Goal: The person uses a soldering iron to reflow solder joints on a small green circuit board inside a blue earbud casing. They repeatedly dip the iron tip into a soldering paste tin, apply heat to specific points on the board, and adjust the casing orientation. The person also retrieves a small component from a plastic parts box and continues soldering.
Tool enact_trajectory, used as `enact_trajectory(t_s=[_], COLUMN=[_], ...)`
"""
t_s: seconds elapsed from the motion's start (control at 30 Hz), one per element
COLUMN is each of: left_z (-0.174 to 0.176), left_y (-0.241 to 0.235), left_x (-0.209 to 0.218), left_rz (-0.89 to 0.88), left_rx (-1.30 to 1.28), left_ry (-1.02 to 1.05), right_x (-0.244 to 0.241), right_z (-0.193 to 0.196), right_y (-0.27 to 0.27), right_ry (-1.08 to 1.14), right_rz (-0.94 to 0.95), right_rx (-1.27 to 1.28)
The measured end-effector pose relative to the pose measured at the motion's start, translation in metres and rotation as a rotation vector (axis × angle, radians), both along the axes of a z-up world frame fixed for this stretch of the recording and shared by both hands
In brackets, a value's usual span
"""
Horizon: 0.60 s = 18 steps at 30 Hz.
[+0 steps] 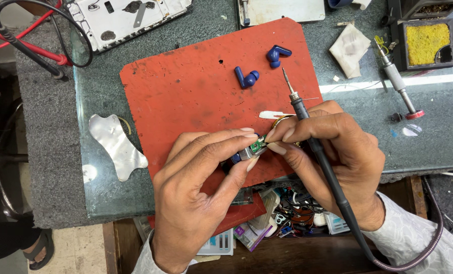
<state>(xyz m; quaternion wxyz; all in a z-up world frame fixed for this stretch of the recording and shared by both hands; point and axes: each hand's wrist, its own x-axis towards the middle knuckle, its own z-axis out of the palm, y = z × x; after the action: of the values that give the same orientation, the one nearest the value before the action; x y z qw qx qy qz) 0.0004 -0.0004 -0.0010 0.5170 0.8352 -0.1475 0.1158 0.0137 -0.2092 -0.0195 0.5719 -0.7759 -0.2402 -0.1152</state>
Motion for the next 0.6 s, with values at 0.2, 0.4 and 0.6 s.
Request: enact_trajectory(t_s=[0.2,0.4,0.6], left_z=[-0.0004,-0.0009,0.0003], left_y=[0.0004,0.0022,-0.0007], left_x=[0.0003,0.002,0.0006], left_rz=[0.003,-0.006,0.034], left_rx=[-0.009,-0.057,-0.128], left_ry=[0.01,0.026,0.132], right_x=[-0.001,-0.0014,0.0008], right_z=[0.0002,-0.0009,-0.0024], right_y=[0.0006,0.0,-0.0019], right_ry=[-0.001,0.026,0.024], right_rz=[-0.008,-0.032,-0.036], right_rx=[-0.005,0.061,0.053])
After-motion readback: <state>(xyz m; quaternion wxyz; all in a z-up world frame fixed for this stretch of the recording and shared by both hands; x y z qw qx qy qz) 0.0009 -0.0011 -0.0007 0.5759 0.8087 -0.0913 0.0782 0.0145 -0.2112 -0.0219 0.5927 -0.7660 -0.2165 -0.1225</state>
